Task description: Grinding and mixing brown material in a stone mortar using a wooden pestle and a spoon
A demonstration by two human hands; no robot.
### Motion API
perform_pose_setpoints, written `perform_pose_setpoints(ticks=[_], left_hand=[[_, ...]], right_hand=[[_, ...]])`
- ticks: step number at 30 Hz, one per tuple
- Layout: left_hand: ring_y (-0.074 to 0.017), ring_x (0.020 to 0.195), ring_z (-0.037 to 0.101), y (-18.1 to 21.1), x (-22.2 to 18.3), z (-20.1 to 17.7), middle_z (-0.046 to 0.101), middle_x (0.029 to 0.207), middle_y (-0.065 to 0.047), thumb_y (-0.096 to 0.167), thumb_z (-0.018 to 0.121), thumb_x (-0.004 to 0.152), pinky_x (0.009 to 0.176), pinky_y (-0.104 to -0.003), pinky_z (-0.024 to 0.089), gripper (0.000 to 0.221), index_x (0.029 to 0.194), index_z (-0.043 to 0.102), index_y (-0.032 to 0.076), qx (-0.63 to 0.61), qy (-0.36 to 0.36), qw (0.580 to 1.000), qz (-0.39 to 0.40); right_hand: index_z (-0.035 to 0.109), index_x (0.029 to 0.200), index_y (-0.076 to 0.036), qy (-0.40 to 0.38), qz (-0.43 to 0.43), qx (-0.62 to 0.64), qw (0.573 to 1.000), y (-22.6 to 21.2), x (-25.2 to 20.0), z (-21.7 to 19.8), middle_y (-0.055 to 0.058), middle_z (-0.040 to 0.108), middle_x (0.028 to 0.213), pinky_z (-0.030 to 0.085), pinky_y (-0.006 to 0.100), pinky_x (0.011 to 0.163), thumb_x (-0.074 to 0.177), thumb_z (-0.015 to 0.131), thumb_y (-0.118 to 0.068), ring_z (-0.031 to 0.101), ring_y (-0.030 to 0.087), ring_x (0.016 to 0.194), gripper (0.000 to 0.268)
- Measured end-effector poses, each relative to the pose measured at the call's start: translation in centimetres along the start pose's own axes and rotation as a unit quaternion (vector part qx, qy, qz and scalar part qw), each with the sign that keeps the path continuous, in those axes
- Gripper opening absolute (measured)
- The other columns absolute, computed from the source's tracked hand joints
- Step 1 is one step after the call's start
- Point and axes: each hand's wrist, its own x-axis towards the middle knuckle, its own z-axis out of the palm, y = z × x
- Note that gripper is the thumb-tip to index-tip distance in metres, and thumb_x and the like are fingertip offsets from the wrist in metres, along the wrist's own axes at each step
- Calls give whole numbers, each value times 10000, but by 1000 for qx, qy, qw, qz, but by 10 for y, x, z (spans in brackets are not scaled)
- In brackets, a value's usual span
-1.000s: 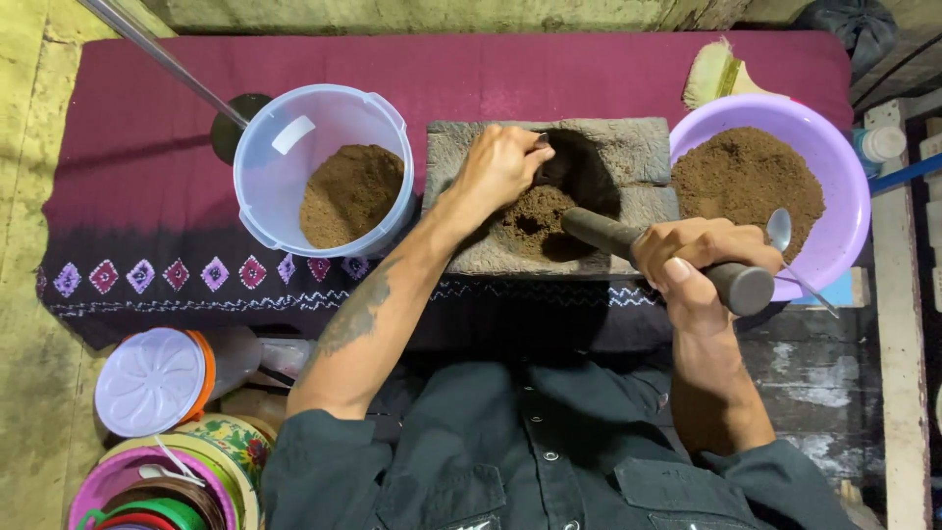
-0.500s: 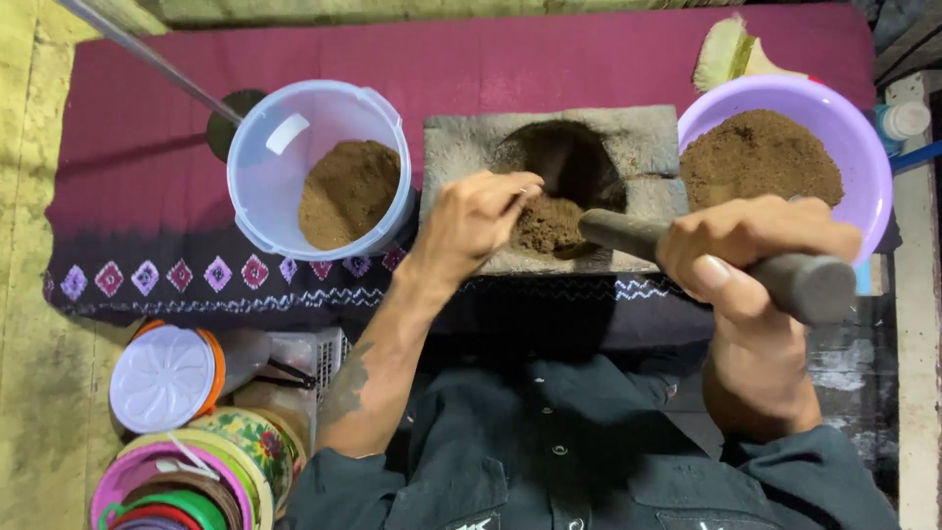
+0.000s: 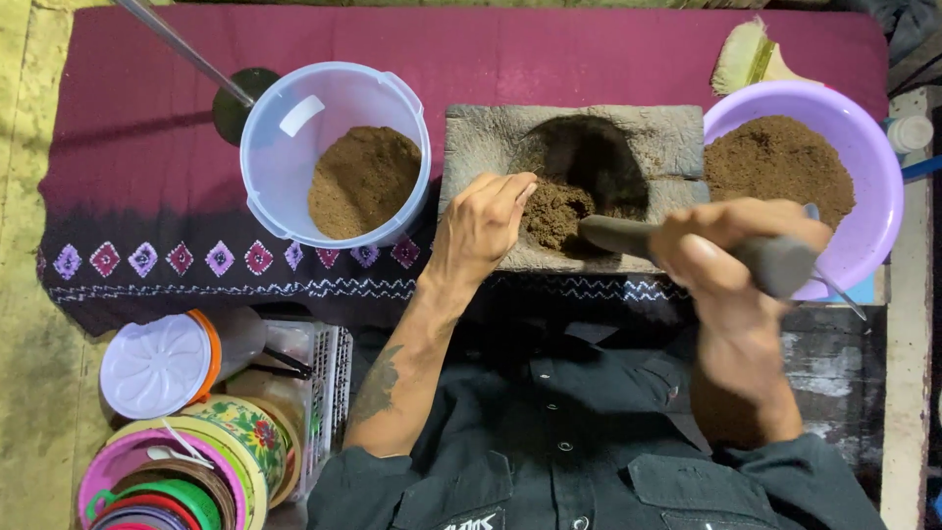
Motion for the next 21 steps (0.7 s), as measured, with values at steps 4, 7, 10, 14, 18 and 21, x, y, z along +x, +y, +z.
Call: perform_pose_setpoints(ticks=[4, 7, 10, 14, 18, 21], left_hand=[[-248, 929, 760, 5, 2, -5, 757, 983, -120, 186, 495, 1094, 797, -315, 618, 238, 1198, 682, 79, 7, -1, 1000, -4], [-249, 925, 749, 8, 3, -9, 755, 983, -158, 196, 439, 1111, 836, -316, 624, 307, 1230, 682, 51, -8, -20, 999, -29], [-263, 925, 755, 10, 7, -12, 757, 986, -170, 143, 449, 1108, 835, -334, 623, 278, 1217, 677, 25, -17, -23, 999, -37], [-251, 902, 762, 5, 4, -5, 762, 962, -146, 183, 455, 1112, 804, -333, 630, 284, 1206, 687, 49, -14, 0, 1000, -25], [-248, 899, 769, 8, 1, -11, 765, 953, -132, 200, 454, 1114, 791, -329, 634, 277, 1192, 681, 60, -12, 3, 1000, -25], [-303, 855, 703, 7, 2, -1, 754, 949, -149, 86, 589, 1044, 743, -398, 591, 167, 1149, 682, -5, -3, 75, 997, 14]], right_hand=[[365, 536, -117, -7, 5, -6, 1000, 0, -7, -8, -12, 328, 435, 323, 222, 385, 859, 545, -102, 316, 75, 378, 370], [386, 529, -102, -1, -14, 11, 1000, 40, -25, -6, 7, 349, 429, 325, 242, 377, 858, 567, -67, 333, 103, 369, 377], [417, 519, -77, 4, -38, 36, 999, 62, -34, -1, 39, 380, 421, 327, 273, 366, 856, 597, -13, 356, 148, 355, 388], [420, 519, -75, 11, -50, 27, 998, 33, -23, 4, 18, 363, 401, 314, 273, 355, 856, 575, -49, 332, 122, 333, 372], [349, 530, -113, -9, -17, 5, 1000, -15, -6, 15, -1, 308, 406, 317, 239, 350, 845, 533, -127, 289, 107, 338, 365], [361, 553, -86, -89, -47, -31, 994, -20, -9, 14, 45, 378, 422, 359, 320, 365, 848, 467, -65, 374, 183, 319, 314]])
